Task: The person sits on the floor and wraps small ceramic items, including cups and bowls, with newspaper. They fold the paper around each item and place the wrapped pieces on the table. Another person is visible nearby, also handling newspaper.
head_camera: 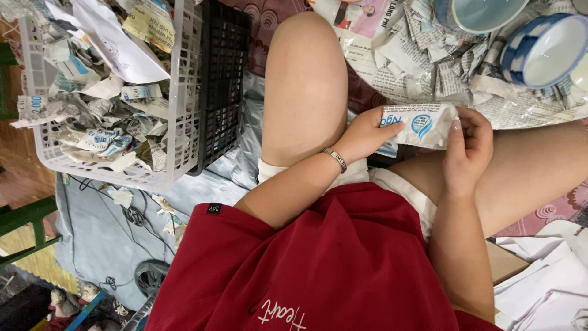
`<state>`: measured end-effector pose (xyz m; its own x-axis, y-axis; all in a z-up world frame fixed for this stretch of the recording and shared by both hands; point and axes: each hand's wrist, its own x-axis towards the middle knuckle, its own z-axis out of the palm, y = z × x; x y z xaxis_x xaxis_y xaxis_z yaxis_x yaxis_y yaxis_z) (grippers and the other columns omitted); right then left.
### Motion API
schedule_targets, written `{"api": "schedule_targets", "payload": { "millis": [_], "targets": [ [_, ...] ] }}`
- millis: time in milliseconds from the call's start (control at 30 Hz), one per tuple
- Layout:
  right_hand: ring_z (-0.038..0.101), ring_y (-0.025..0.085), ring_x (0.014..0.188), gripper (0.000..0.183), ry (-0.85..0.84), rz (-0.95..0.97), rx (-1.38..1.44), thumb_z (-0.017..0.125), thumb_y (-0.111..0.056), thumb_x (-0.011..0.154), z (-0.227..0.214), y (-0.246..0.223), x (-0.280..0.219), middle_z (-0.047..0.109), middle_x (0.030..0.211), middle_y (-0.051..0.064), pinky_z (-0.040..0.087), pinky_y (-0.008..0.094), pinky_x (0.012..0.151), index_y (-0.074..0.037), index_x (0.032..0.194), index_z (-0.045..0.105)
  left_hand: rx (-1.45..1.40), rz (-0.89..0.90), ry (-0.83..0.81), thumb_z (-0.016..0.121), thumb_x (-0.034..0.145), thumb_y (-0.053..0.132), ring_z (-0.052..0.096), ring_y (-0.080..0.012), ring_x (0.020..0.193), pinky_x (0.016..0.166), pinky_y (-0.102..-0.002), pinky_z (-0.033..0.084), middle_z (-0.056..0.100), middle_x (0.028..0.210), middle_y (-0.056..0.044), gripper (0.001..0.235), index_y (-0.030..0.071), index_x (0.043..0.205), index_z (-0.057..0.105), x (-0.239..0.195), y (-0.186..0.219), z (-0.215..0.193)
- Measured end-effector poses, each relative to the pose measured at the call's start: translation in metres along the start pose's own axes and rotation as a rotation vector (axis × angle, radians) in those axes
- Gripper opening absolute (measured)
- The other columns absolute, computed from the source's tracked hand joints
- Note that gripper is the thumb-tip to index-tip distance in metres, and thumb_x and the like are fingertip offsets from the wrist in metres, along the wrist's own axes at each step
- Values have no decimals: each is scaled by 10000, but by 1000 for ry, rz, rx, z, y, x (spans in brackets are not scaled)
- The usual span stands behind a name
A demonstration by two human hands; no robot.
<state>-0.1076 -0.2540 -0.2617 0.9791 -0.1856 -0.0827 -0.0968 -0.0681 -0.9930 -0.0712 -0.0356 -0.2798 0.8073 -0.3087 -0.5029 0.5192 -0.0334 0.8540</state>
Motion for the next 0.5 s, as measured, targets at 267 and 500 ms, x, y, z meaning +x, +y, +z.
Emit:
{"api": "schedule_targets", "payload": {
  "millis": [267,500],
  "targets": [
    [597,81,975,262,21,45,-76,601,29,1115,3,-6,1,658,1139,43,494,216,872,13,1376,576,-37,-8,-11,698,958,216,663,-79,818,748,-275,577,741,946,-24,299,-10,1153,677,-2,4,0],
    [576,73,917,248,18,56,-85,608,23,1112,5,-10,1,639,1091,24,487,214,822,8,1358,590,-32,-48,-28,694,963,214,647,-77,779,726,-273,566,725,913,-15,297,6,1174,675,-3,6,1]
  ]
}}
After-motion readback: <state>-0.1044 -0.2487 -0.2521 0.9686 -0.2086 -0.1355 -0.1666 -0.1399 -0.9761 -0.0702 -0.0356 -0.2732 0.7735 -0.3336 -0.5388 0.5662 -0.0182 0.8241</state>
